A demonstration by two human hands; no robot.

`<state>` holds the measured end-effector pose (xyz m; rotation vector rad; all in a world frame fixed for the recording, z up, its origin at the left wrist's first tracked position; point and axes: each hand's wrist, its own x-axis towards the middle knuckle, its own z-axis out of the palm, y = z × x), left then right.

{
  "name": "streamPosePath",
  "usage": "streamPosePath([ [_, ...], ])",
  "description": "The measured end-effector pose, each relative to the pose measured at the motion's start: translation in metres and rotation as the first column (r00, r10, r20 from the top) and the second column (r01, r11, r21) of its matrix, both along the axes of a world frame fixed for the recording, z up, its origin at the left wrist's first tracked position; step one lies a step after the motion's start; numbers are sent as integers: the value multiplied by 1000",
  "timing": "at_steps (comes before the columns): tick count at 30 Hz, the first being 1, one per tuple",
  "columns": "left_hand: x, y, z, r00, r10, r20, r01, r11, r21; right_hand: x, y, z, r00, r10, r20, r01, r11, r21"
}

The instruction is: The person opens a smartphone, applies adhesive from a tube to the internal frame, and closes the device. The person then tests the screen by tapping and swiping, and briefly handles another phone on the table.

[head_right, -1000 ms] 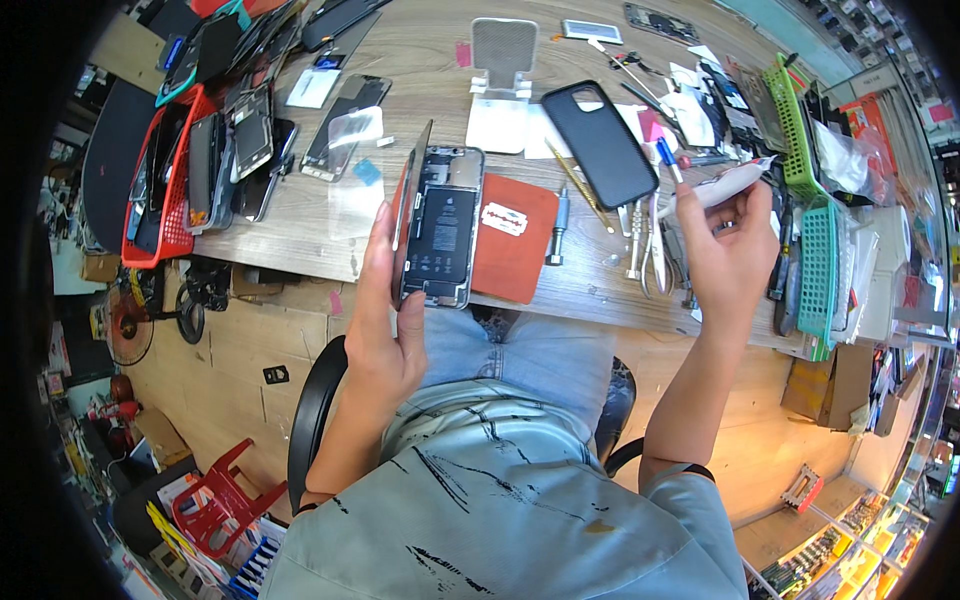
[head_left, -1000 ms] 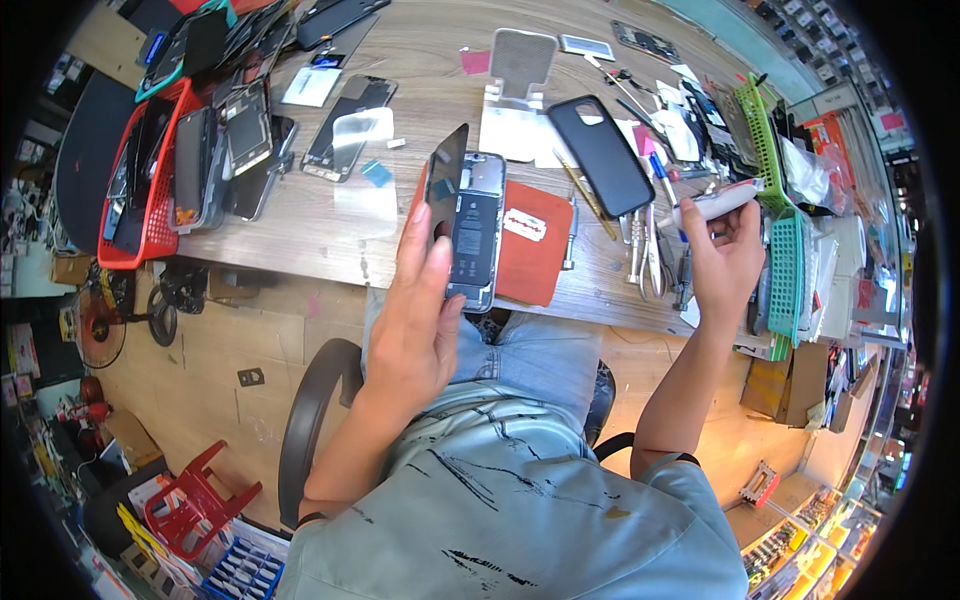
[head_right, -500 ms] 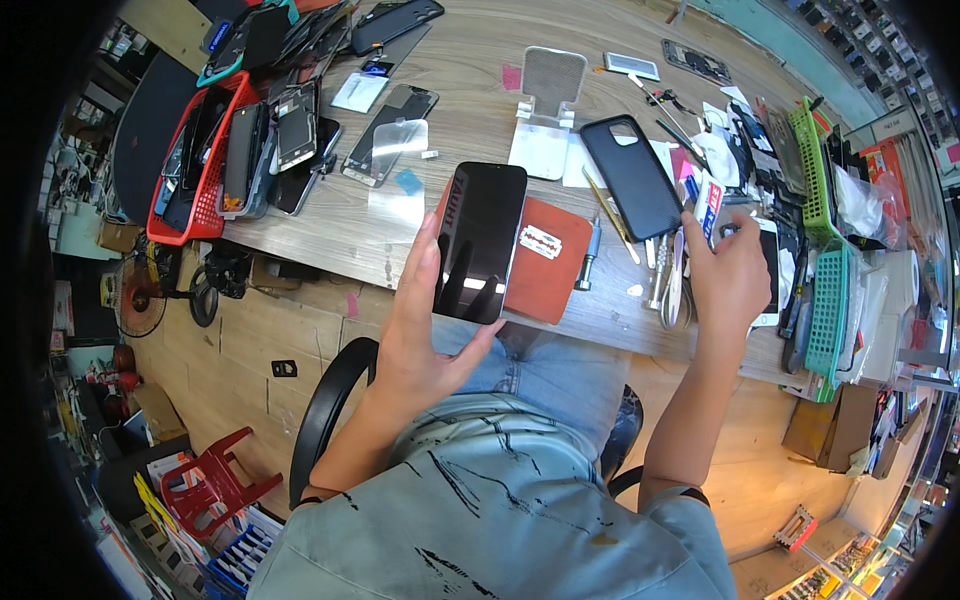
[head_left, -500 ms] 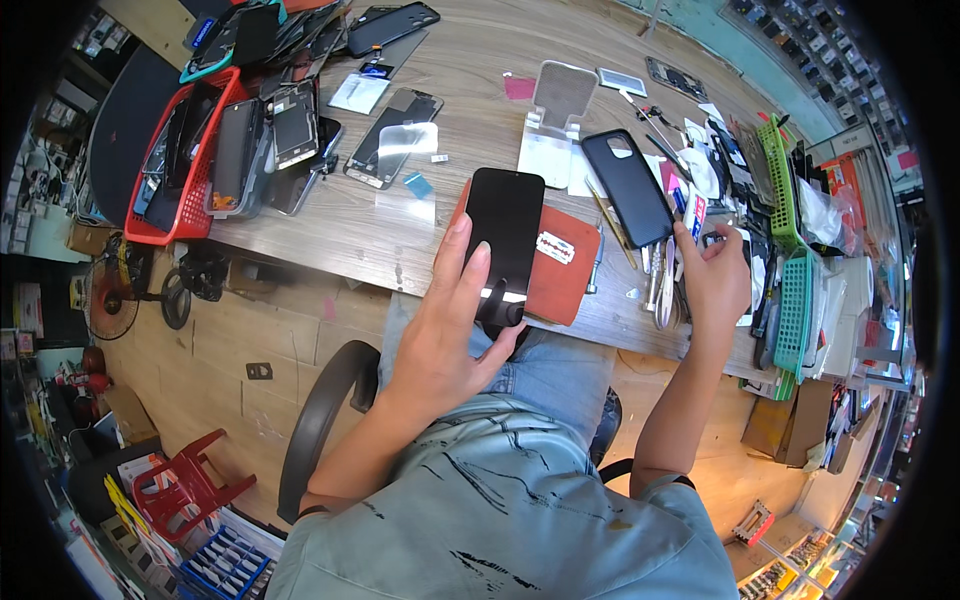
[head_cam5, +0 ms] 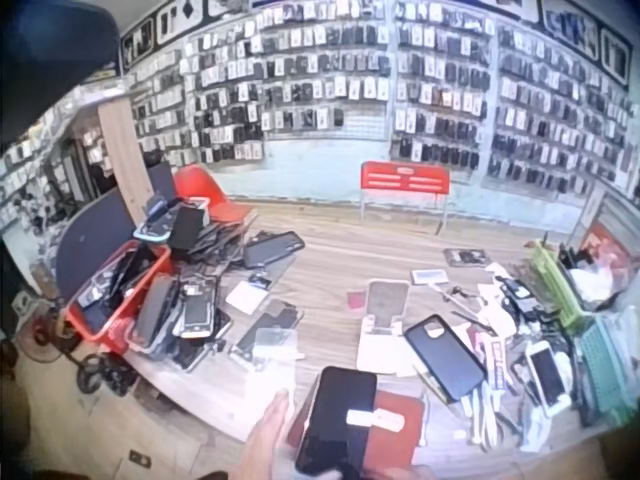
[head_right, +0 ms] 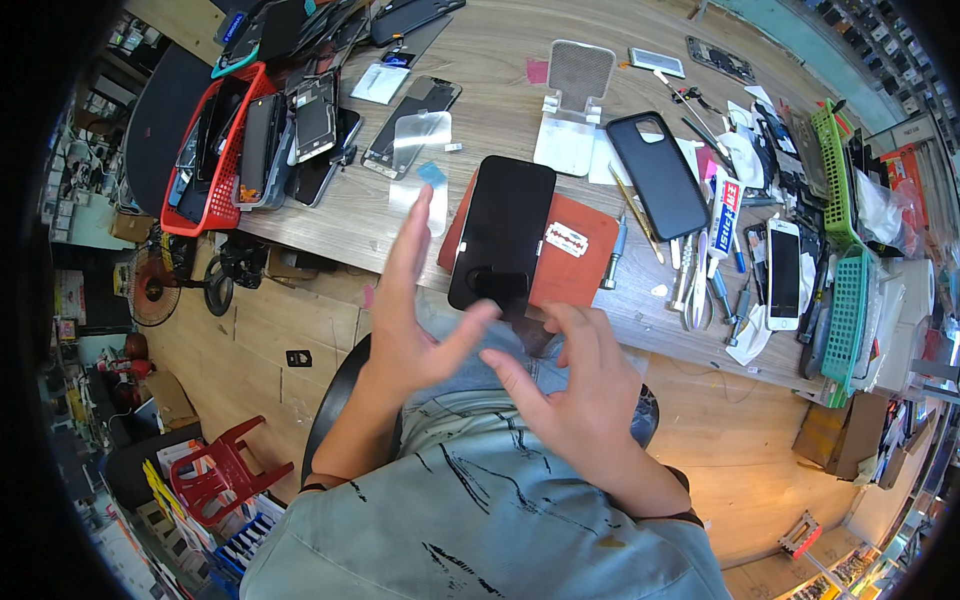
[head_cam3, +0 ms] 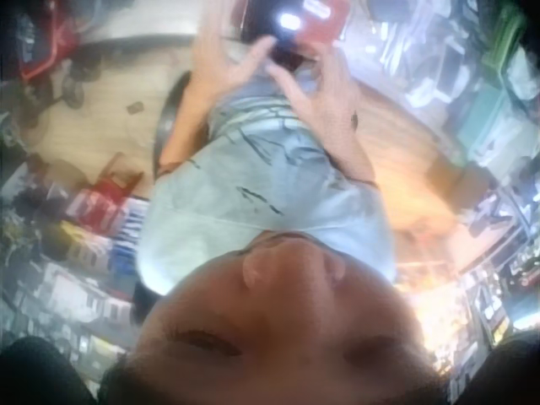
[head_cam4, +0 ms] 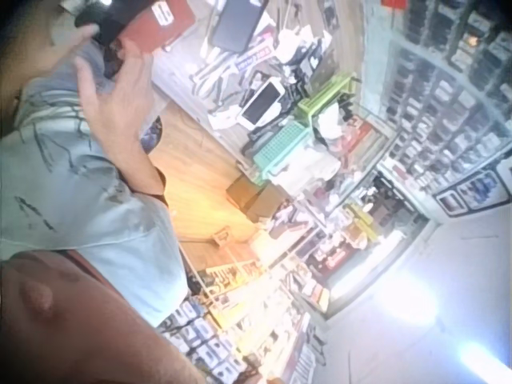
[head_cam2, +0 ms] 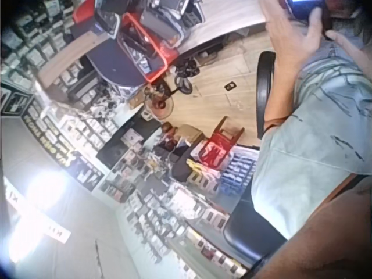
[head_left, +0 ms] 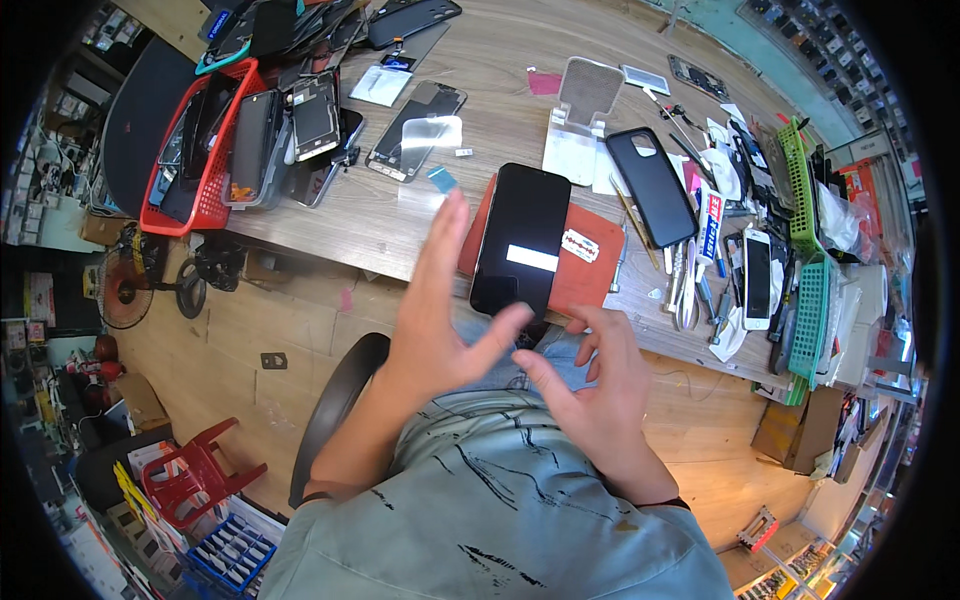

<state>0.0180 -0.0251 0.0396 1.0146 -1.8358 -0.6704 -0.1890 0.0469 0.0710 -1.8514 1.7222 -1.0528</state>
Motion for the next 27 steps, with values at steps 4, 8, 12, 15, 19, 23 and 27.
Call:
streamPosePath([
  [4,14,-47,-6,995,75,-59,-72,996,44,6,8,-19,1000,-16,-18,15,1000,-24],
  [8,2,-103,-6,995,89,-54,-69,951,301,12,10,-30,994,-35,101,21,991,133],
  [12,-12,-129,-6,999,27,-19,-13,861,508,19,5,-32,943,-51,328,-33,969,246],
  [15,-15,-133,-6,1000,13,-6,-7,820,572,23,4,-32,900,-91,425,-30,962,270],
  [19,-14,-134,-9,990,40,-132,59,743,667,21,9,-39,774,-112,624,-103,949,299],
  [23,-12,-126,1,975,80,-208,85,730,678,20,9,-30,533,-116,838,-219,938,269],
  [27,-15,-115,11,958,40,-284,171,716,677,17,4,-25,446,-163,880,-228,930,288],
])
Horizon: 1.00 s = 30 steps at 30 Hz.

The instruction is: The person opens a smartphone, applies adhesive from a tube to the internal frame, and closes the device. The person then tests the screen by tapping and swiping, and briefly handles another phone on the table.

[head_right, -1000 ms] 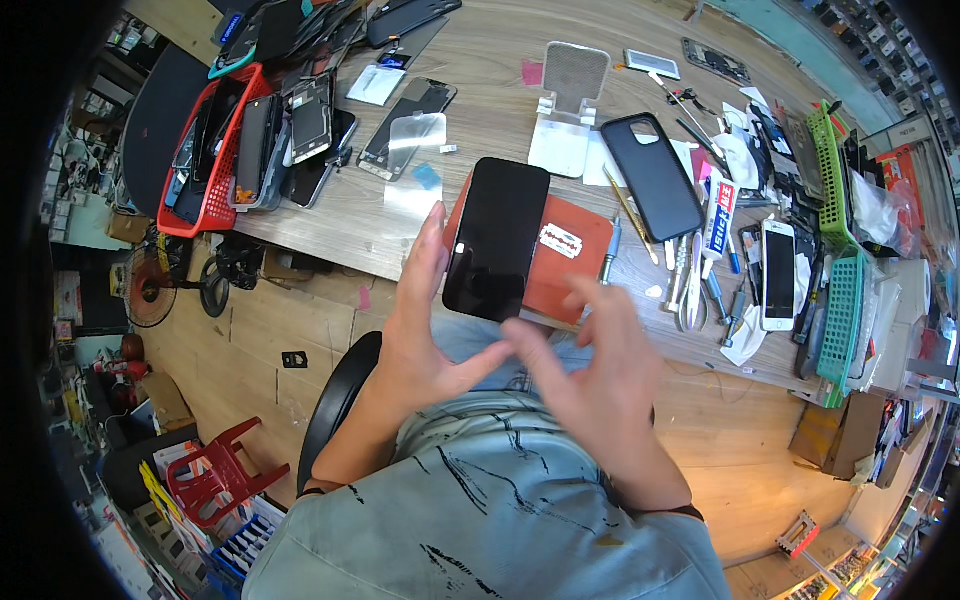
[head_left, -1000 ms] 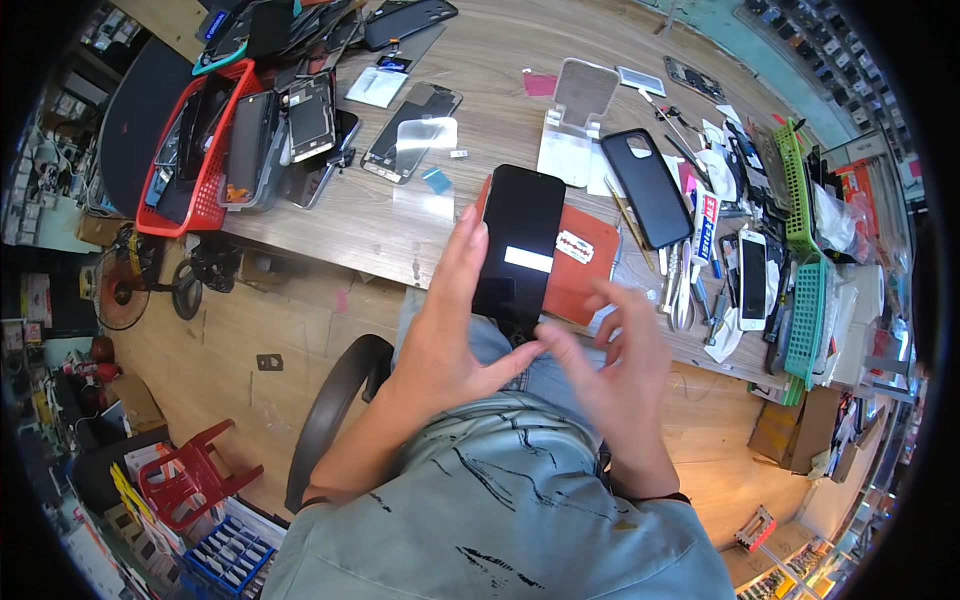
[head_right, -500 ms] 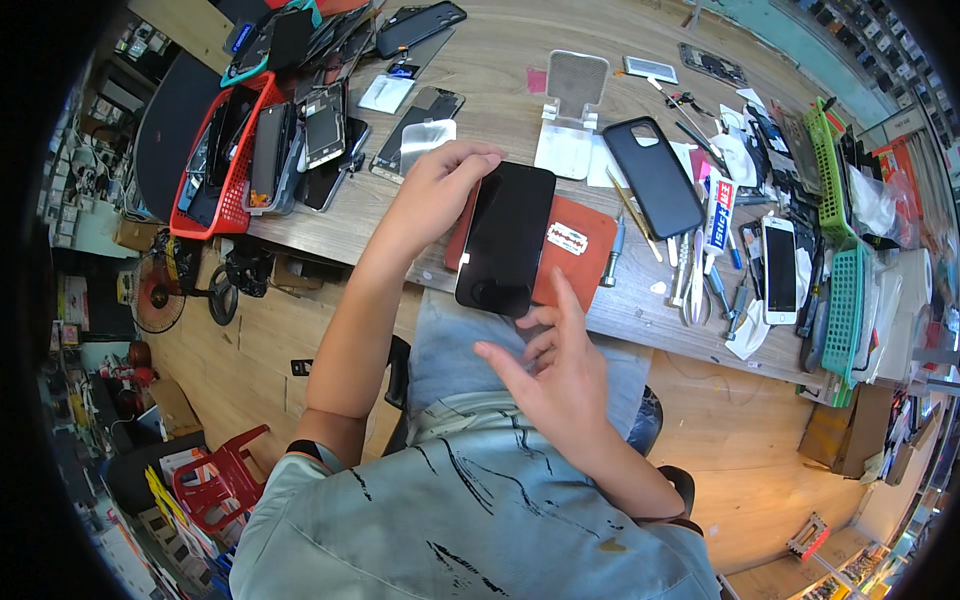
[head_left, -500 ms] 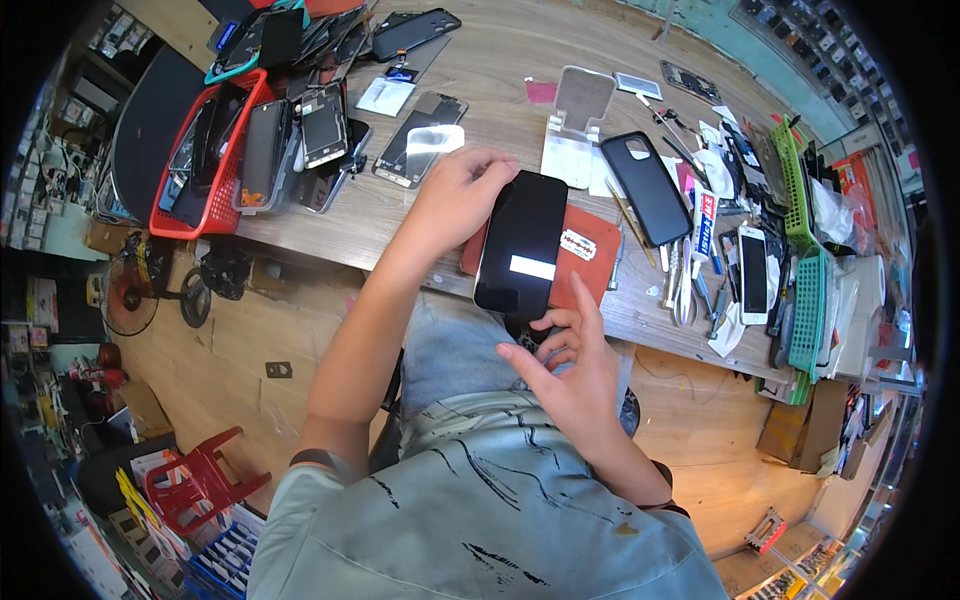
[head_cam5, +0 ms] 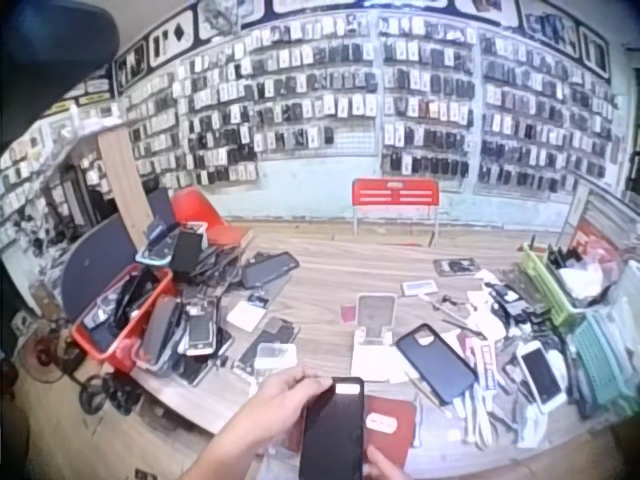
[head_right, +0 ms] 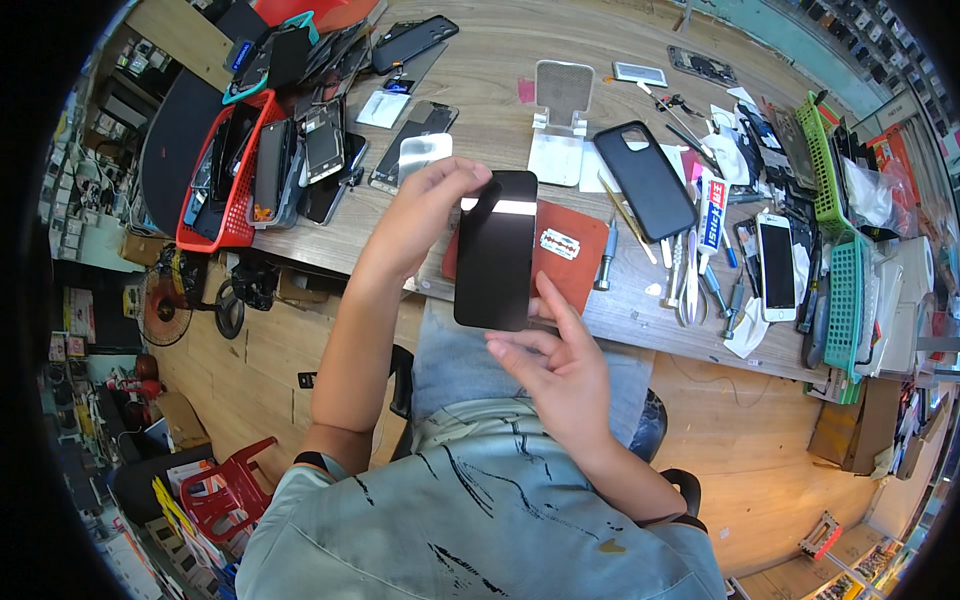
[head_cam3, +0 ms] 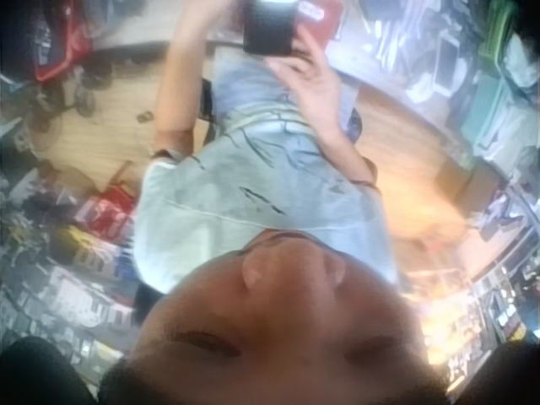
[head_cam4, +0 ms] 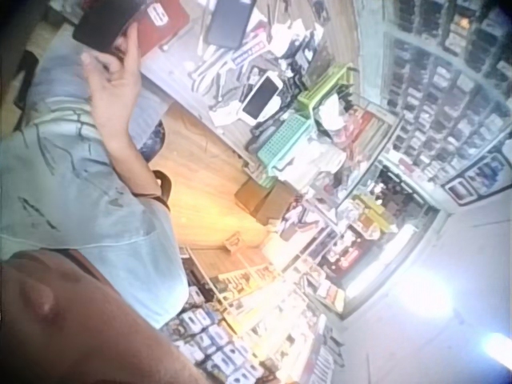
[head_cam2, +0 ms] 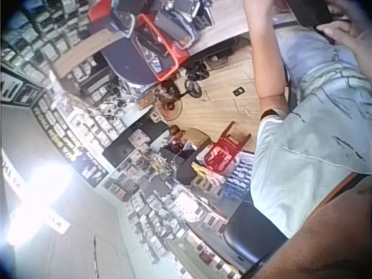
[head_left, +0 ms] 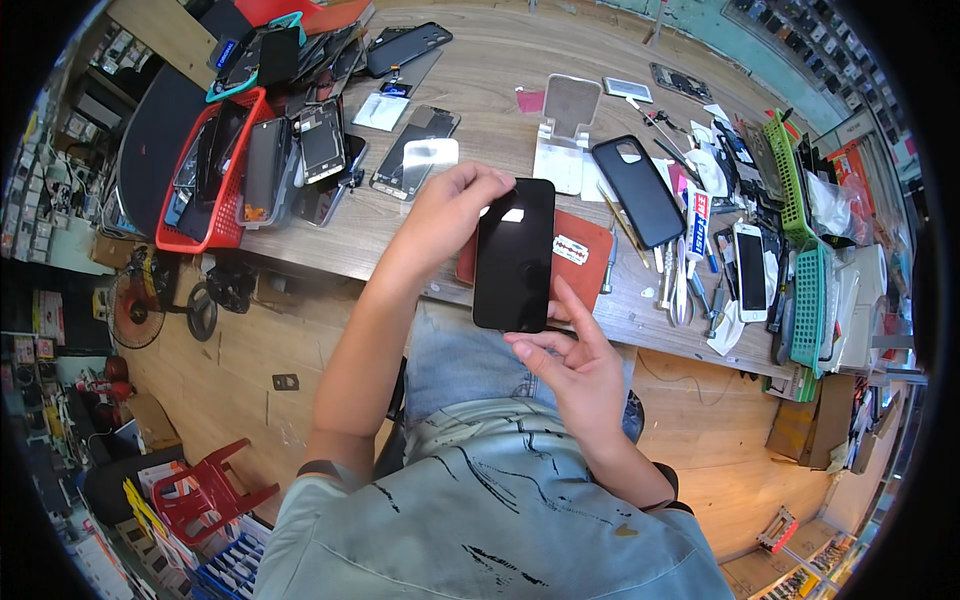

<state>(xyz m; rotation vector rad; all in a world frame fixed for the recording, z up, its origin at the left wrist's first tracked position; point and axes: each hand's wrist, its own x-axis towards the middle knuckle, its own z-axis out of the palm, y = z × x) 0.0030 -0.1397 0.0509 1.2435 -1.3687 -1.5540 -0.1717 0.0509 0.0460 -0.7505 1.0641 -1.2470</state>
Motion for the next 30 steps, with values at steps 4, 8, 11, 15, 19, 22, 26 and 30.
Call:
streamPosePath([
  [4,-3,4,-7,997,26,-71,-26,1000,4,-3,-6,-3,1000,-15,6,15,1000,0],
  [8,-9,13,4,989,56,-140,-60,998,-23,-6,-10,-3,1000,-16,-11,16,1000,-19],
  [11,-12,16,5,965,69,-254,-94,992,-87,-10,-14,0,999,-19,-42,17,999,-50],
  [15,-19,24,15,928,116,-354,-172,976,-131,-21,-22,1,995,-4,-98,-5,996,-88],
  [19,-24,34,19,872,136,-470,-209,972,-106,-29,-27,4,979,-12,-204,-16,991,-136],
  [22,-27,44,25,848,159,-505,-229,970,-79,-30,-28,7,945,-22,-327,-29,988,-151],
  [26,-31,49,26,834,195,-515,-295,948,-118,-27,-31,5,888,-71,-455,-28,978,-207],
  [30,-33,53,23,826,200,-528,-325,933,-154,-19,-33,8,747,-138,-650,-37,968,-249],
])
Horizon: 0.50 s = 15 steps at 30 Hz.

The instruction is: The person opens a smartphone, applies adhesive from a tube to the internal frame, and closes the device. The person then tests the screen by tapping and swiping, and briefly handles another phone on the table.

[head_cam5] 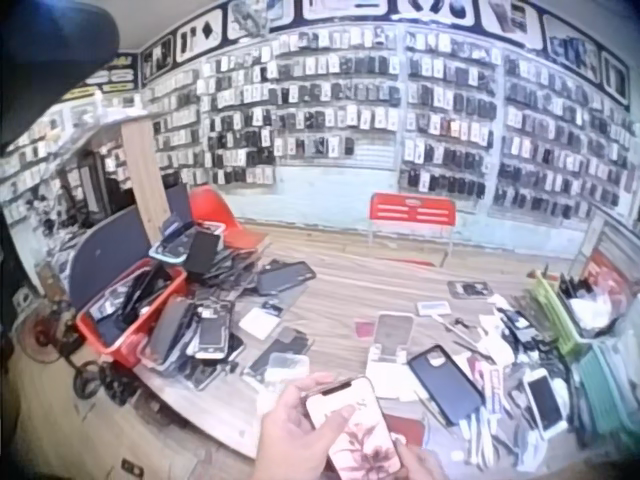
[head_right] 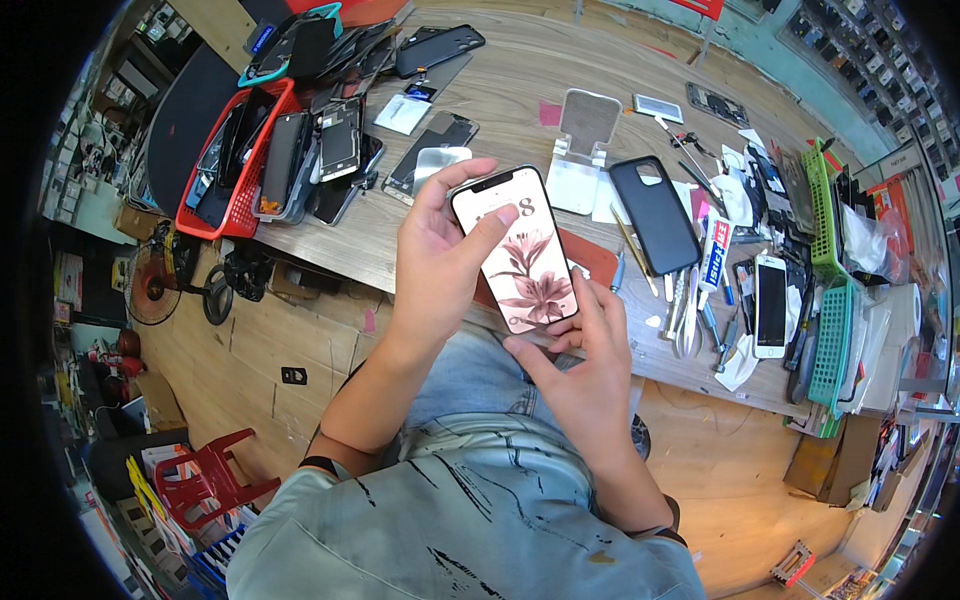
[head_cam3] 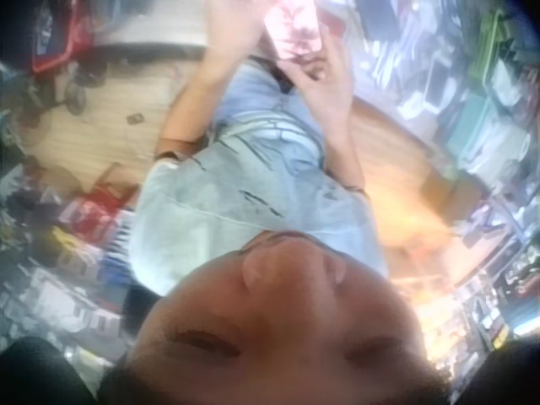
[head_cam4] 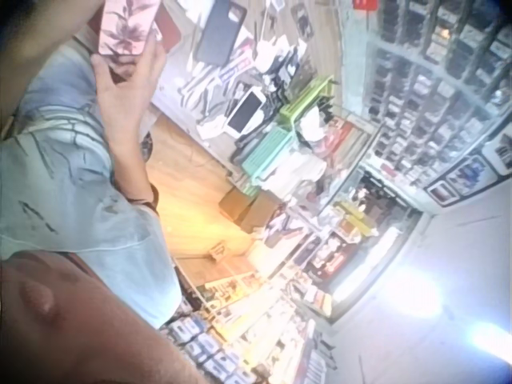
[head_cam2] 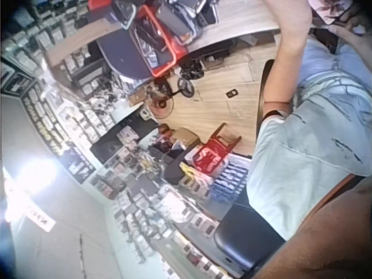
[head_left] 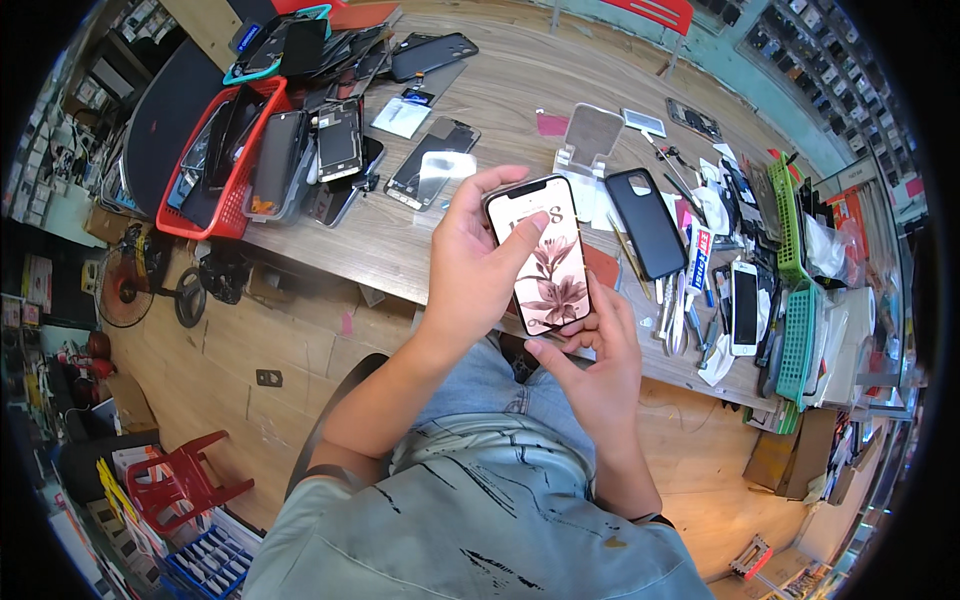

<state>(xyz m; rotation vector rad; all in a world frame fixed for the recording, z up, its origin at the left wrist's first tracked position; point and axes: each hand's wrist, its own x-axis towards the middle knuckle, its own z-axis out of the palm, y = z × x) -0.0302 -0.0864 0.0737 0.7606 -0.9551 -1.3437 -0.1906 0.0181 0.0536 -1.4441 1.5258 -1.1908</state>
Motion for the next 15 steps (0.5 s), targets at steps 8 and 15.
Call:
streamPosePath([
  [8,-1,4,-3,999,24,-30,-25,999,-47,14,-2,7,970,-50,-240,38,998,-54],
  [15,-1,6,0,1000,24,-11,-25,997,-66,15,0,1,934,-46,-355,4,993,-119],
])
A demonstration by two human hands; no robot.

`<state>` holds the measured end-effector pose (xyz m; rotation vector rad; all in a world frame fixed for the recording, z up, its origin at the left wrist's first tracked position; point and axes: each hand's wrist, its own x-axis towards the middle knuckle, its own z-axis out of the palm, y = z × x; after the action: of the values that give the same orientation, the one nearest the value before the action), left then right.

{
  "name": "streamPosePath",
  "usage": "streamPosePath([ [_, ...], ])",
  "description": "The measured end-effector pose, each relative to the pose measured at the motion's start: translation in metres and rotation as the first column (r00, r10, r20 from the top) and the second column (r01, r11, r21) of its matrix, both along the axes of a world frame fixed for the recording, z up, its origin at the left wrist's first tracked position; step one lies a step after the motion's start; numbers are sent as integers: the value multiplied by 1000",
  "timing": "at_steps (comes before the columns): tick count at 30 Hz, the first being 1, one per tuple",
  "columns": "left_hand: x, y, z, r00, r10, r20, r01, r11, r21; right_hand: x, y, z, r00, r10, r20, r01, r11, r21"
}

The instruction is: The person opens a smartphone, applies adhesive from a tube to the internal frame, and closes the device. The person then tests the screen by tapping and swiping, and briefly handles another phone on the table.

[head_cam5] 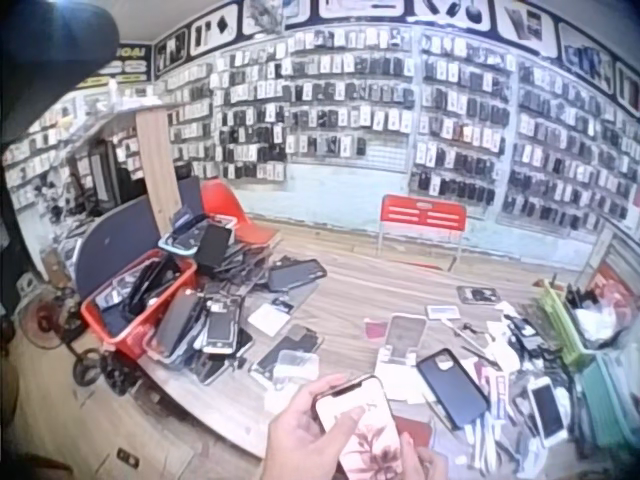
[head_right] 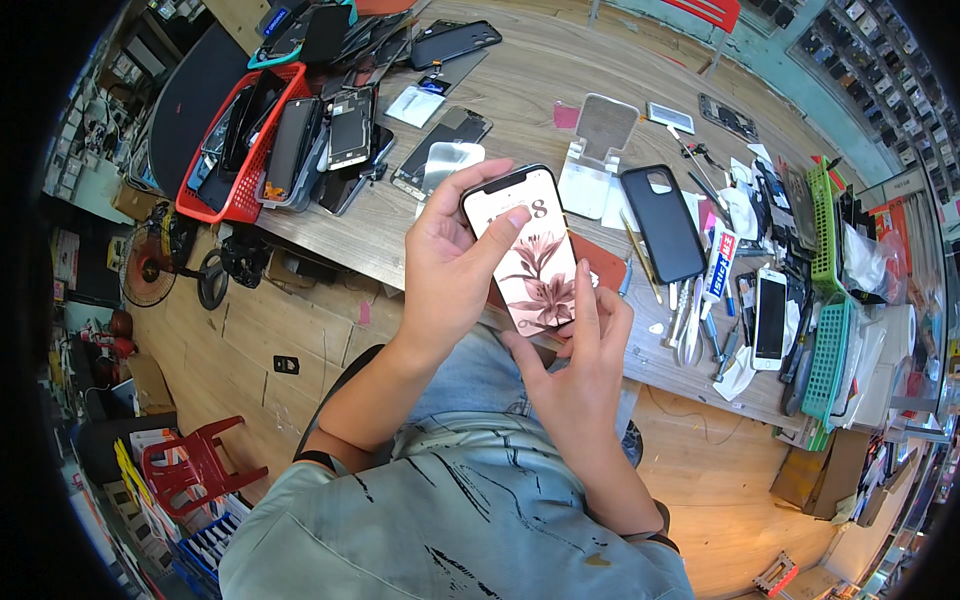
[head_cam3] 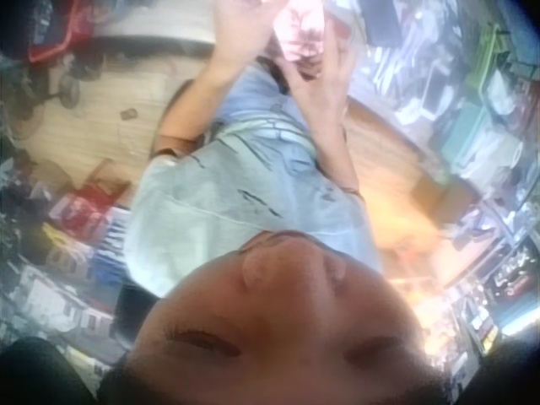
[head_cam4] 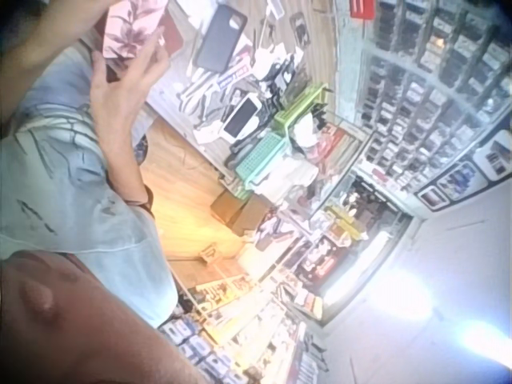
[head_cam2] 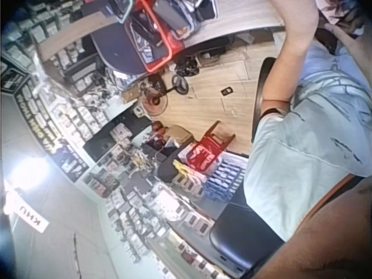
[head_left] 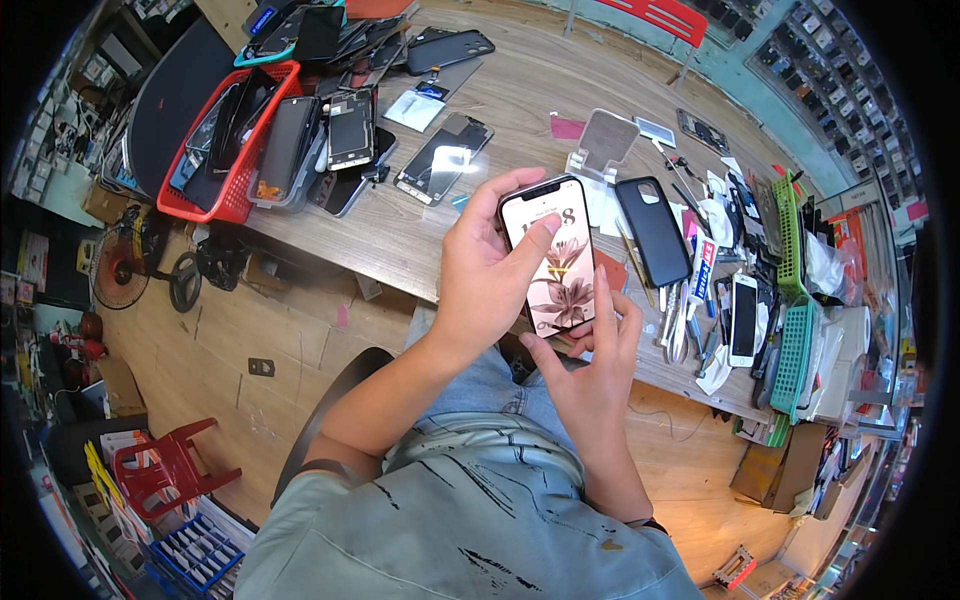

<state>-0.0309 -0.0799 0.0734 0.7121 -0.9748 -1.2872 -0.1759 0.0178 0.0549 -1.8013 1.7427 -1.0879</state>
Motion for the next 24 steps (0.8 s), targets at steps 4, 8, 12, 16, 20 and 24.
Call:
streamPosePath([
  [4,0,0,-1,1000,12,9,-12,1000,-18,-1,0,0,1000,5,-7,-5,1000,-4],
  [8,1,0,1,1000,10,5,-9,1000,-24,-1,0,2,1000,7,-21,-7,1000,-4],
  [12,0,1,1,1000,21,20,-20,999,-25,-2,-1,2,1000,13,-21,-13,1000,-9],
  [16,1,2,0,1000,2,-8,-2,1000,-8,-1,-1,2,1000,18,-21,-18,1000,-9],
  [20,3,3,3,1000,-14,-6,14,1000,6,-2,-2,1,999,17,-28,-18,1000,-15],
  [24,3,3,3,1000,-10,4,10,1000,-9,-3,-2,1,999,21,-43,-22,1000,-15],
])
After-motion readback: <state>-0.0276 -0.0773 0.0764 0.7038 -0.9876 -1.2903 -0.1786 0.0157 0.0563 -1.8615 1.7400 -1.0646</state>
